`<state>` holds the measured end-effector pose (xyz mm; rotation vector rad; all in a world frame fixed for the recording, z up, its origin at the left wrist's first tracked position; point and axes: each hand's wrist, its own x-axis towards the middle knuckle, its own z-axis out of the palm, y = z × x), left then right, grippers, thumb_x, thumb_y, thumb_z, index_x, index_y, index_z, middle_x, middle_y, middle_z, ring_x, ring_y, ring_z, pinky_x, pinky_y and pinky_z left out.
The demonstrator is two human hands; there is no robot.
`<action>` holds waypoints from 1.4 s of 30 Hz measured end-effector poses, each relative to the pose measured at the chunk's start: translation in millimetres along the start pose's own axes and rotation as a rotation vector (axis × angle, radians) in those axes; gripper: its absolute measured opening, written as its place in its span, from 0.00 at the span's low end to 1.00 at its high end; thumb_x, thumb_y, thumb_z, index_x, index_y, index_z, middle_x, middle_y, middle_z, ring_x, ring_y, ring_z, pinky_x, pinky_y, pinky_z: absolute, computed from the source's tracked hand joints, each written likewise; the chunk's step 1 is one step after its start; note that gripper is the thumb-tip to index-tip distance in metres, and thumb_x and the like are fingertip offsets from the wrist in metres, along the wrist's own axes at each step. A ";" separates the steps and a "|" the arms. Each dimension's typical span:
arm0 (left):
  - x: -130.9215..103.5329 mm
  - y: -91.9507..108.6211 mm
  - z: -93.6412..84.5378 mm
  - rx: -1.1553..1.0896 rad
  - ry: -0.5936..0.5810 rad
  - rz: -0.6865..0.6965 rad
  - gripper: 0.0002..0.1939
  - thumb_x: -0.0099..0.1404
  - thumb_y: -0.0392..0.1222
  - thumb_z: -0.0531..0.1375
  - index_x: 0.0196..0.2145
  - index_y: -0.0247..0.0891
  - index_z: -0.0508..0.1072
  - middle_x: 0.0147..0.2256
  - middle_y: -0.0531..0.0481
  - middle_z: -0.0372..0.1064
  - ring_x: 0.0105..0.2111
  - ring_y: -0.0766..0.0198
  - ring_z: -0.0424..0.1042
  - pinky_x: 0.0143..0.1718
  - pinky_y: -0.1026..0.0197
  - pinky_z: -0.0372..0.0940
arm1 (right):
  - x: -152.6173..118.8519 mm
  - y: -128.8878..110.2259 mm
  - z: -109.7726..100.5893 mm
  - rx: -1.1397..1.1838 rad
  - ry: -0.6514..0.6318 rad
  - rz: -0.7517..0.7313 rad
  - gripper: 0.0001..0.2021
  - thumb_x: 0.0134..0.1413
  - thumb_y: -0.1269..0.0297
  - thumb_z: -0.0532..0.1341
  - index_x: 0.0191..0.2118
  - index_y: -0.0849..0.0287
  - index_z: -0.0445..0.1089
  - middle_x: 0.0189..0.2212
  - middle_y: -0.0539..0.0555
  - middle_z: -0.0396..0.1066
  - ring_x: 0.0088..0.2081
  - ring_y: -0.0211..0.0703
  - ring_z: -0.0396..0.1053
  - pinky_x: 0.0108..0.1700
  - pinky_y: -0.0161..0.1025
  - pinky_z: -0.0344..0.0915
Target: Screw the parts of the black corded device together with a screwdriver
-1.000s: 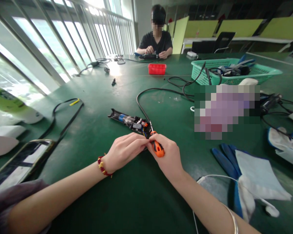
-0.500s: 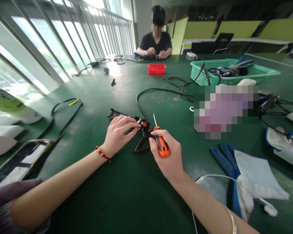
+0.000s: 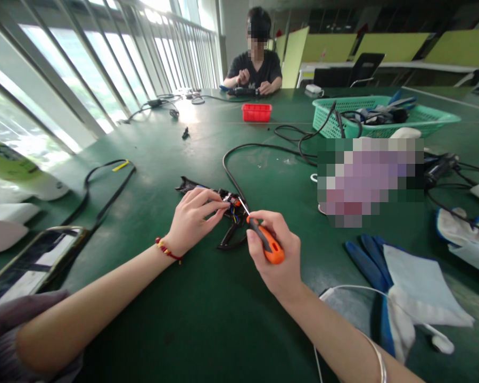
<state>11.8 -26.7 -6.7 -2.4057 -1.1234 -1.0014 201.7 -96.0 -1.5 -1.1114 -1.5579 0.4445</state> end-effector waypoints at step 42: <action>-1.4 -38.0 -3.4 0.003 -0.301 -0.132 0.25 0.60 0.56 0.56 0.50 0.39 0.67 0.47 0.46 0.68 0.49 0.55 0.64 0.59 0.47 0.50 | 1.9 -1.4 3.3 0.048 0.098 -0.239 0.11 0.47 0.76 0.62 0.37 0.55 0.67 0.29 0.48 0.67 0.32 0.37 0.66 0.34 0.37 0.65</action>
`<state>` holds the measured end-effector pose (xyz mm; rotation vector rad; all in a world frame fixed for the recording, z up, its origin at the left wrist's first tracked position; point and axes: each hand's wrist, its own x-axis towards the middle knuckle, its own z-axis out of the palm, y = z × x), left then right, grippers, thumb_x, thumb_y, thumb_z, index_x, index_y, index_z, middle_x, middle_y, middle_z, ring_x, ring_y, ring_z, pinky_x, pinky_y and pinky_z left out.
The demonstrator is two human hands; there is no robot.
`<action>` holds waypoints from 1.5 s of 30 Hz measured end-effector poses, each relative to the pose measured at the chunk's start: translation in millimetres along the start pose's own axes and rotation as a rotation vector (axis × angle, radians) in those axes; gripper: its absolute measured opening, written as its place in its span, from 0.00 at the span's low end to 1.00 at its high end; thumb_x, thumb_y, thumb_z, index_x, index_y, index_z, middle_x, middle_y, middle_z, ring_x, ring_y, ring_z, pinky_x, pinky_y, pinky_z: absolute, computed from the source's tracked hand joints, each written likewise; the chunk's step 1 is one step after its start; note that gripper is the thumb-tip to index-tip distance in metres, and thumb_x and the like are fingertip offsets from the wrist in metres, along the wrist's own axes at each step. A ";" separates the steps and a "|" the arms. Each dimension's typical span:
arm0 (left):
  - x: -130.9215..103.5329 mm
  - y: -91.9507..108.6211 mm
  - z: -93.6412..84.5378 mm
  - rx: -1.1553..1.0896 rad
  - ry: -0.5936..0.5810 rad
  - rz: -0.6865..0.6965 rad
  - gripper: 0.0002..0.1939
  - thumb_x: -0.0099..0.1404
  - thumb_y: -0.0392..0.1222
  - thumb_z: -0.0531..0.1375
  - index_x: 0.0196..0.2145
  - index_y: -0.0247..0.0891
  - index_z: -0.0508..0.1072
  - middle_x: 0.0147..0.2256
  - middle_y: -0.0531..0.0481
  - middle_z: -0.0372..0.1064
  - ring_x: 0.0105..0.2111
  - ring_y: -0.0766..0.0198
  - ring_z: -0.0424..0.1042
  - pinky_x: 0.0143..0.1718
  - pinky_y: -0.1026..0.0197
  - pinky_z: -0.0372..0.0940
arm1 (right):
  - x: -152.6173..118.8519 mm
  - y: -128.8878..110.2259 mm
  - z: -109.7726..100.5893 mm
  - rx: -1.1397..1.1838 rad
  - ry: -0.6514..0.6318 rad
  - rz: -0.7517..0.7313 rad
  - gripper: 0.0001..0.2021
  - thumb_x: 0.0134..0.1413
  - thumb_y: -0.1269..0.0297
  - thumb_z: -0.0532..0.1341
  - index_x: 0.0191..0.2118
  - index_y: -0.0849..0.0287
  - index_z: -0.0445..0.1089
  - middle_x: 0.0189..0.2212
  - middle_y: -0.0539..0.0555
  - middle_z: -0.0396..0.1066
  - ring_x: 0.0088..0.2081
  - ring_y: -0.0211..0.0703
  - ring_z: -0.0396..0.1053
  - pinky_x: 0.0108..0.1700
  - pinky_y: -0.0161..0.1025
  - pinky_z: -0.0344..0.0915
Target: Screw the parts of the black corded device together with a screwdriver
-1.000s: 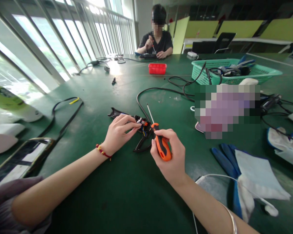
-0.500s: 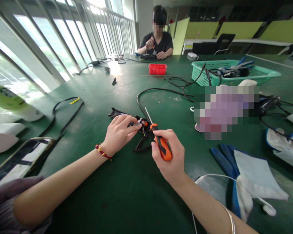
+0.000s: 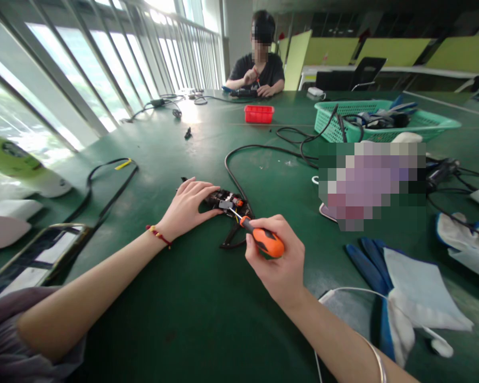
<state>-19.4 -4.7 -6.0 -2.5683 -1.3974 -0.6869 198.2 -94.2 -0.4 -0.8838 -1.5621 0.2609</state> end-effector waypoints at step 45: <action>-0.4 15.4 -3.3 0.030 -0.009 -0.024 0.23 0.54 0.56 0.63 0.38 0.37 0.63 0.38 0.47 0.65 0.34 0.59 0.68 0.34 0.59 0.60 | -2.7 -5.2 -0.9 -0.003 0.055 -0.020 0.25 0.40 0.72 0.64 0.47 0.53 0.59 0.34 0.51 0.64 0.30 0.40 0.67 0.31 0.40 0.68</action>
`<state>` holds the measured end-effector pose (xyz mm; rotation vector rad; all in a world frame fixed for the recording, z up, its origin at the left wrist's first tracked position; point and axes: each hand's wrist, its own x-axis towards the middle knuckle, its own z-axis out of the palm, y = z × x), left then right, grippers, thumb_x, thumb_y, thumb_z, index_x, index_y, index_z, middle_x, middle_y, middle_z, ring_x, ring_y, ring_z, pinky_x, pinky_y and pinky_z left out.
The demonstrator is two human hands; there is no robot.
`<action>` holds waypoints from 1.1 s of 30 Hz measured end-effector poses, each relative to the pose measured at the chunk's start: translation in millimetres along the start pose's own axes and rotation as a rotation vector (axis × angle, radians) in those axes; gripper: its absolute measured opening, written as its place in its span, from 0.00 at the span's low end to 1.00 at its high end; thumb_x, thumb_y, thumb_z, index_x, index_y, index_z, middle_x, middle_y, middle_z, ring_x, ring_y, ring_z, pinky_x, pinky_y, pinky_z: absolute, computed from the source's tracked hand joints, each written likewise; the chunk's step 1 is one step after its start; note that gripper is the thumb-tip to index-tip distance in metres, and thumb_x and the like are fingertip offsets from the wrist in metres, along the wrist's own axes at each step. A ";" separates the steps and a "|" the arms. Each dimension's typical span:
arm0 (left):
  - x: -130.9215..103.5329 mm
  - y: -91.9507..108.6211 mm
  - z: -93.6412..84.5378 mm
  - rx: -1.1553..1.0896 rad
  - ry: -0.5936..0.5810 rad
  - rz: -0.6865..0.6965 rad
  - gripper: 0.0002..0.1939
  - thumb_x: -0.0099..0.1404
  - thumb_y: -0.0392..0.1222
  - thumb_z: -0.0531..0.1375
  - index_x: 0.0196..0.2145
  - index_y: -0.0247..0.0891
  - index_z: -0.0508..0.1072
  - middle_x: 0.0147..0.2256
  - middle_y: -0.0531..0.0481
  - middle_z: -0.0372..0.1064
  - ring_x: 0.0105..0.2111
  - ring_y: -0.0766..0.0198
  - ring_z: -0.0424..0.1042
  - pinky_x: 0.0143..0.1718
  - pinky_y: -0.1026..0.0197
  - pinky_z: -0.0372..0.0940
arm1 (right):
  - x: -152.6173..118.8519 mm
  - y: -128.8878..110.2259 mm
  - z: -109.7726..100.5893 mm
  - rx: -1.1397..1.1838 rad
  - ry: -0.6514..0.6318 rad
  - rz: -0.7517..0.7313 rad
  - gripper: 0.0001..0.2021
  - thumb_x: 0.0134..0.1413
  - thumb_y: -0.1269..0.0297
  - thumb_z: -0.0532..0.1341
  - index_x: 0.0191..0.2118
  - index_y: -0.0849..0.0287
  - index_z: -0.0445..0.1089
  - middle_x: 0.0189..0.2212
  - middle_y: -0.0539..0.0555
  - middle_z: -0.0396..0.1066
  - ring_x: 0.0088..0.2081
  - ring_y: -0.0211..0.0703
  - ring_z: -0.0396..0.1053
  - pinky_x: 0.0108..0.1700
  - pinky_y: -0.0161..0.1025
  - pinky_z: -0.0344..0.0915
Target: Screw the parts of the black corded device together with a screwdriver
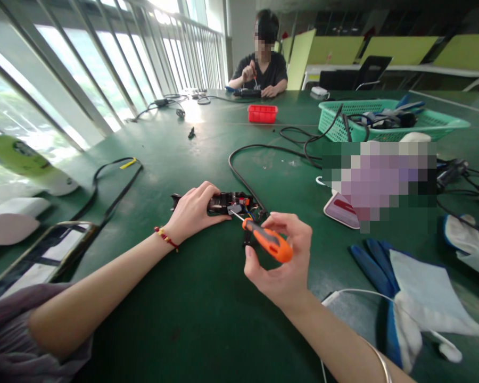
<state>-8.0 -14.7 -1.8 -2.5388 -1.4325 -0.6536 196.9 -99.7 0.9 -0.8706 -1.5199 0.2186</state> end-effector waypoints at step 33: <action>1.1 -2.1 2.5 -0.011 -0.018 -0.013 0.23 0.55 0.58 0.61 0.39 0.38 0.62 0.38 0.47 0.64 0.34 0.59 0.67 0.35 0.59 0.60 | -2.3 -0.1 0.4 -0.020 -0.041 0.059 0.18 0.46 0.74 0.62 0.44 0.55 0.61 0.25 0.45 0.61 0.23 0.33 0.63 0.25 0.34 0.63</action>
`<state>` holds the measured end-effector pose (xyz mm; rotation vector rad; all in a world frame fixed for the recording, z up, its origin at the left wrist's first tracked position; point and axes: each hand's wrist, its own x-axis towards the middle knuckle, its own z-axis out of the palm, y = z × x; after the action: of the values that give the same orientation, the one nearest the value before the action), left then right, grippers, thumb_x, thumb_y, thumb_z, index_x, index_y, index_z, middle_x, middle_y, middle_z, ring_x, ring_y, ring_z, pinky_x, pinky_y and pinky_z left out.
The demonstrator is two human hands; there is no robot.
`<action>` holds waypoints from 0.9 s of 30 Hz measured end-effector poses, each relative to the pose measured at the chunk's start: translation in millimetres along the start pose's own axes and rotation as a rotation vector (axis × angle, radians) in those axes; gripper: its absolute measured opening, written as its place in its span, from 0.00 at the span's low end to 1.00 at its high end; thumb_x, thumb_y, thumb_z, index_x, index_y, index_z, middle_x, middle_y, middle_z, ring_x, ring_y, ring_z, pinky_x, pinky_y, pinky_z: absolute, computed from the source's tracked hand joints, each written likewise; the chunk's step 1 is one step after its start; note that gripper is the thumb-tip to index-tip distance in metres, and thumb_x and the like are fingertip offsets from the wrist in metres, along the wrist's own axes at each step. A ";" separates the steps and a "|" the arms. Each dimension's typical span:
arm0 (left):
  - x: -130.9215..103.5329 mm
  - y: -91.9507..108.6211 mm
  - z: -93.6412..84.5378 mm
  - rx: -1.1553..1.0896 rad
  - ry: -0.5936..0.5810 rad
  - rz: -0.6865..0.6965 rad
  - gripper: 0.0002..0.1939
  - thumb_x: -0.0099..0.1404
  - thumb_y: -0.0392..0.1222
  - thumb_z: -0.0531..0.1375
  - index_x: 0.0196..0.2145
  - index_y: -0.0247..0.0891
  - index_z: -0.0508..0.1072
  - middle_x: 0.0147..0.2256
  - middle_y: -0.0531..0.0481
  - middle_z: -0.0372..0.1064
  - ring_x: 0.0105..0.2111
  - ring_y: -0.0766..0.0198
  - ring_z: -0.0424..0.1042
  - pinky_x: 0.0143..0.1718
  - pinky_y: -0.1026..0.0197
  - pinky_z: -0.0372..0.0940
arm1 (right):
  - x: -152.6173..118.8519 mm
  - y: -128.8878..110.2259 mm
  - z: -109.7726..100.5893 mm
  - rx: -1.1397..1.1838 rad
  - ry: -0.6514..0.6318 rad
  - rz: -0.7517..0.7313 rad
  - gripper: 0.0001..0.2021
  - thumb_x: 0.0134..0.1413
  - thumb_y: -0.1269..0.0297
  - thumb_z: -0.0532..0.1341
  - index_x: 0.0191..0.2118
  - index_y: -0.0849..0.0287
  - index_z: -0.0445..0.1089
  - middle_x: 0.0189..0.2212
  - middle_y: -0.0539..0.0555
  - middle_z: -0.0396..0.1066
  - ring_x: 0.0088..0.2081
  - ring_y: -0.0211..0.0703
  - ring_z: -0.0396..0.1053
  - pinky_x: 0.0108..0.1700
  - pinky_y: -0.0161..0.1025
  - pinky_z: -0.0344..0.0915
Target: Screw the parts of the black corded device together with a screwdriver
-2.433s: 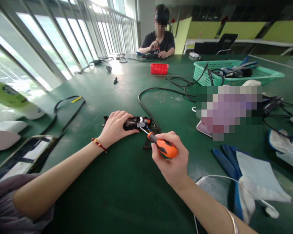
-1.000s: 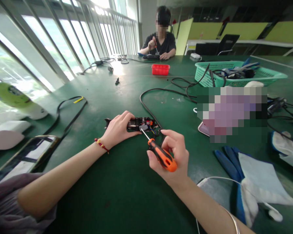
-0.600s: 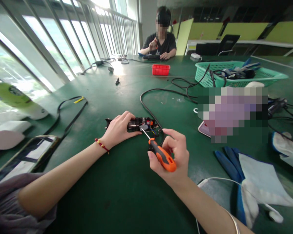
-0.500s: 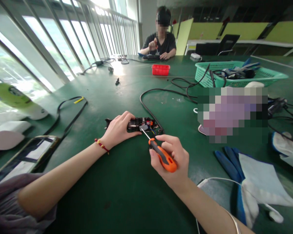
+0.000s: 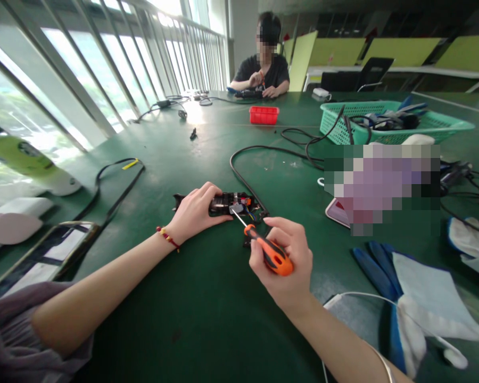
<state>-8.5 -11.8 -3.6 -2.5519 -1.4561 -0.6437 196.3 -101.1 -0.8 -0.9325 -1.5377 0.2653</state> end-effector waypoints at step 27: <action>0.2 1.1 0.0 0.016 -0.008 -0.008 0.23 0.56 0.57 0.61 0.40 0.37 0.62 0.39 0.48 0.65 0.34 0.59 0.67 0.35 0.59 0.60 | 4.5 -0.5 0.7 0.075 0.061 0.053 0.26 0.42 0.73 0.63 0.49 0.54 0.57 0.33 0.49 0.63 0.31 0.39 0.67 0.32 0.39 0.68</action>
<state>-7.5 -12.3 -3.5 -2.5408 -1.4688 -0.6214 195.8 -98.1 2.6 -0.9155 -1.4389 0.3276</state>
